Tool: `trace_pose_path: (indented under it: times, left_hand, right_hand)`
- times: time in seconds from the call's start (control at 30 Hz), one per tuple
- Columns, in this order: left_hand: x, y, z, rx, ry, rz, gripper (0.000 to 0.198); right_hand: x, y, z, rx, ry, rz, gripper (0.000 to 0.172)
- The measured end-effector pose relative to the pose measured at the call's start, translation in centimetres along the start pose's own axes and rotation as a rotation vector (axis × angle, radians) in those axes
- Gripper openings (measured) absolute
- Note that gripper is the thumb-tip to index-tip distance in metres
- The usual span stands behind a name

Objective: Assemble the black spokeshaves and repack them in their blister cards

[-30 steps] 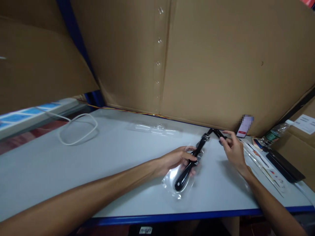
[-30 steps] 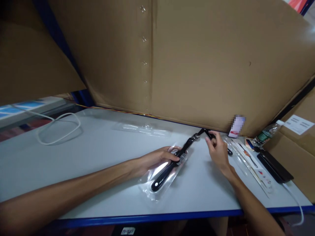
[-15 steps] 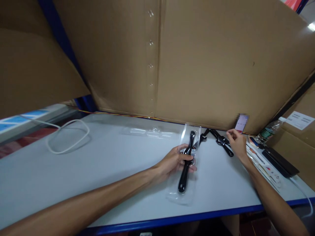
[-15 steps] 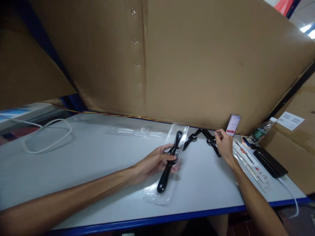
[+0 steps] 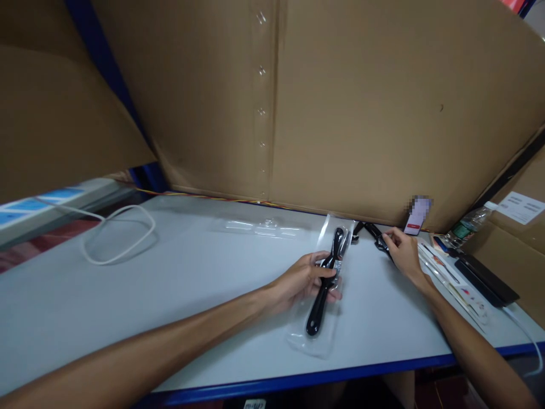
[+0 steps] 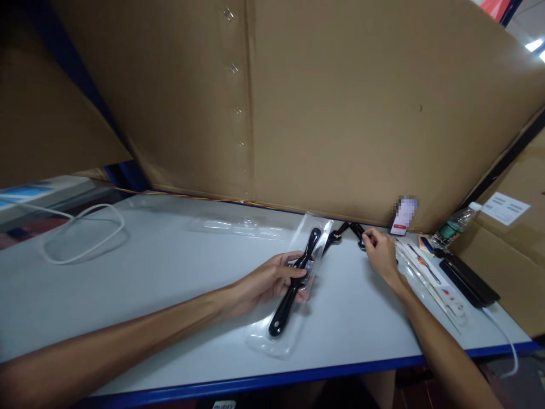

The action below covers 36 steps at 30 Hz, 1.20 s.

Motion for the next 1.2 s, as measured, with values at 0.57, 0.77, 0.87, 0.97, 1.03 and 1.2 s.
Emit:
trace_pose_path:
  times: [0.57,0.77,0.87,0.97,1.03,1.2]
  left_hand:
    - [0.2,0.6,-0.1,0.009,-0.023,0.122,0.058]
    - [0.2,0.3,-0.1,-0.003,-0.031,0.107,0.052]
    - [0.0,0.2,-0.2,0.021,-0.020,0.075,0.040]
    - [-0.2,0.3,-0.3,0.056,-0.005,0.034,0.040]
    - [-0.2,0.3,-0.2,0.048,0.012,0.018,0.046]
    - [-0.5,0.5,0.1,0.042,0.070,0.007,0.044]
  right_hand:
    - [0.7,-0.1,0.2,-0.030,-0.020,-0.002,0.030]
    - [0.9,-0.1,0.2,-0.029,-0.038,0.019,0.031]
    - [1.1,0.0,0.3,-0.030,-0.051,0.026,0.030]
    - [1.5,0.0,0.5,-0.030,-0.063,0.030,0.028]
    - [1.6,0.0,0.5,-0.038,-0.072,0.034,0.028]
    - [-1.1,1.0,-0.9,-0.019,0.078,0.032,0.028]
Point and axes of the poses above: each hand's wrist, its own z-axis away from the middle knuckle, its own x-axis out of the palm, y = z × x, the point moved 8 cm from there along -z, towards the middle knuckle, and after that the axes turned 12 degrees about x, right-handed, at the moved point
